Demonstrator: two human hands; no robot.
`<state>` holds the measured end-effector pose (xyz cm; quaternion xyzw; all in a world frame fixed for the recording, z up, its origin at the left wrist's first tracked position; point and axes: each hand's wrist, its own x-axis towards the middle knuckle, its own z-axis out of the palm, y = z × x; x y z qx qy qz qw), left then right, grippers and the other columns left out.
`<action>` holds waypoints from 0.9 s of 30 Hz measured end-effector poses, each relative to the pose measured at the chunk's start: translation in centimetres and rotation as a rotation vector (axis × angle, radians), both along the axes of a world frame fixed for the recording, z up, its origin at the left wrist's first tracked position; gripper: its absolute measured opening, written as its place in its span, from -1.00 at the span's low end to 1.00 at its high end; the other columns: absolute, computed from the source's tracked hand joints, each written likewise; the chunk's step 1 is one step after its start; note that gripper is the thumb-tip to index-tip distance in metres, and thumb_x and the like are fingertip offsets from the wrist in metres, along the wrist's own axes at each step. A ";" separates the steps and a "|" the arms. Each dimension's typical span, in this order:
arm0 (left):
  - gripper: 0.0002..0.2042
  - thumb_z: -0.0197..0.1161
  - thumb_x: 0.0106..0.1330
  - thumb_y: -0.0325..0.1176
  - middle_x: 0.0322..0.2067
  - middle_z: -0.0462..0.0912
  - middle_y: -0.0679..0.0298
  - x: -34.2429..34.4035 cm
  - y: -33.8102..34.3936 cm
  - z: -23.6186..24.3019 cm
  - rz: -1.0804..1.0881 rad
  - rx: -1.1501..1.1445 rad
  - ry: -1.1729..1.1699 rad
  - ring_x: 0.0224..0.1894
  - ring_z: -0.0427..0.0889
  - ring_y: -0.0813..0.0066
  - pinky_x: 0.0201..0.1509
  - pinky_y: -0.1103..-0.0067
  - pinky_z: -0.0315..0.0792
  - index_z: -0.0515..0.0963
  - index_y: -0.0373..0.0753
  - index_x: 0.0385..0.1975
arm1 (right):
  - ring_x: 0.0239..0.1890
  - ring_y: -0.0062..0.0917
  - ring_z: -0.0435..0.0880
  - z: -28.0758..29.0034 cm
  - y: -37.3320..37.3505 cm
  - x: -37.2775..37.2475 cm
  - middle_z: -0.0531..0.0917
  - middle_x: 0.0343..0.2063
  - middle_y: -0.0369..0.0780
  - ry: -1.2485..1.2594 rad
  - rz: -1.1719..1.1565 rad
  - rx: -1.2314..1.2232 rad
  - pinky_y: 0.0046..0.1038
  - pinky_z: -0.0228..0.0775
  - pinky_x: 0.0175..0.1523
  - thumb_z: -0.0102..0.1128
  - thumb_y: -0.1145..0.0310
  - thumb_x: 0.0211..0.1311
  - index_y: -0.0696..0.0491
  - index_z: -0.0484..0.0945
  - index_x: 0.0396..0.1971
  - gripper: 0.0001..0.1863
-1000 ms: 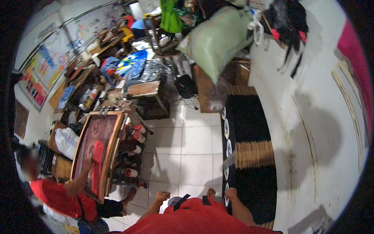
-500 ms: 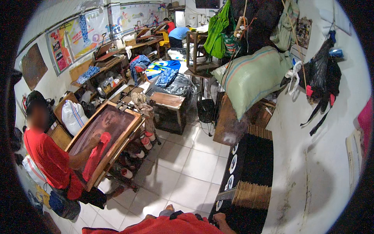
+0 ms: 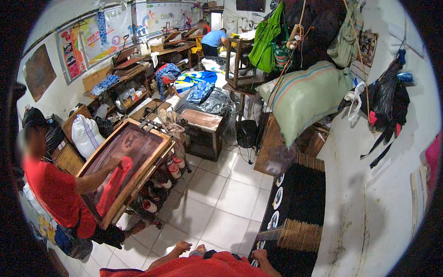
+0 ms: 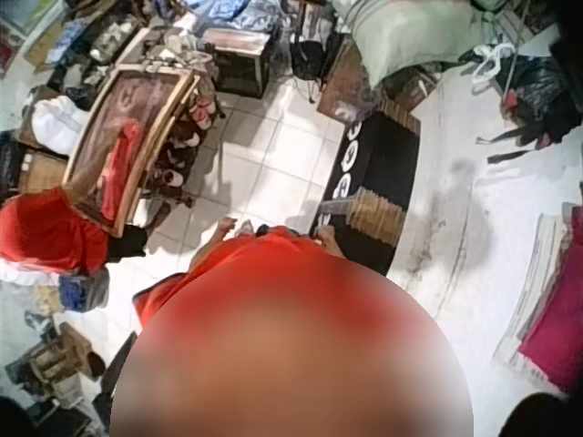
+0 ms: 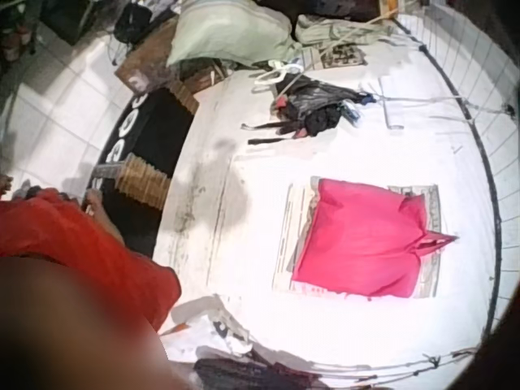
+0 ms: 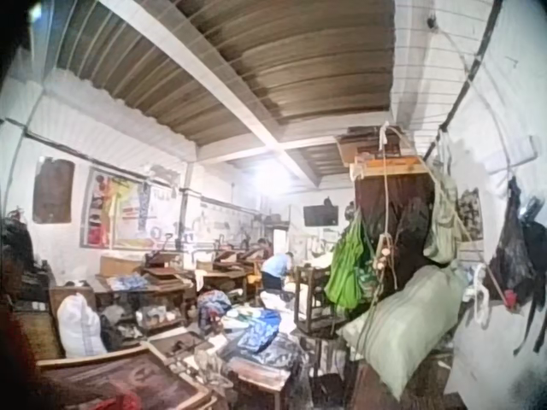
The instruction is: The person assists in a screen printing operation by taking printed black fabric pieces from a coworker and stacking them on a nearby table. The coworker uses a squeegee to apply red ink through a screen onto the fabric. The person repeatedly picks up each printed piece and places it in a growing stack.
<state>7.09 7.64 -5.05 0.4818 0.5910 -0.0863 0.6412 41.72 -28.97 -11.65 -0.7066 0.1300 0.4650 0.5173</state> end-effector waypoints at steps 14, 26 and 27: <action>-0.80 0.16 0.17 -0.26 -0.60 0.60 0.31 -1.9 -2.8 -0.6 -0.285 -0.010 0.095 -0.65 0.51 0.56 -0.62 0.61 0.36 0.60 -0.23 -0.35 | -0.65 -0.38 0.52 3.7 -0.4 -1.6 0.55 -0.68 -0.21 -0.274 1.028 -0.530 -0.32 0.33 -0.61 0.08 0.18 0.03 0.10 0.53 -0.65 -0.71; -0.78 0.16 0.16 -0.22 -0.59 0.60 0.31 -2.6 -5.2 0.2 -0.345 0.043 0.123 -0.64 0.52 0.55 -0.60 0.60 0.37 0.60 -0.23 -0.36 | -0.49 -0.34 0.61 2.9 -0.2 0.9 0.62 -0.55 -0.20 -0.466 1.259 -0.573 -0.27 0.42 -0.47 0.04 0.08 0.01 -0.02 0.61 -0.51 -0.70; -0.77 0.16 0.16 -0.21 -0.59 0.60 0.31 -2.7 -5.5 0.3 -0.349 0.048 0.126 -0.64 0.52 0.55 -0.60 0.60 0.37 0.60 -0.23 -0.36 | -0.48 -0.34 0.61 3.0 -0.1 1.0 0.63 -0.55 -0.21 -0.468 1.255 -0.571 -0.27 0.42 -0.47 0.04 0.08 0.01 -0.03 0.61 -0.51 -0.71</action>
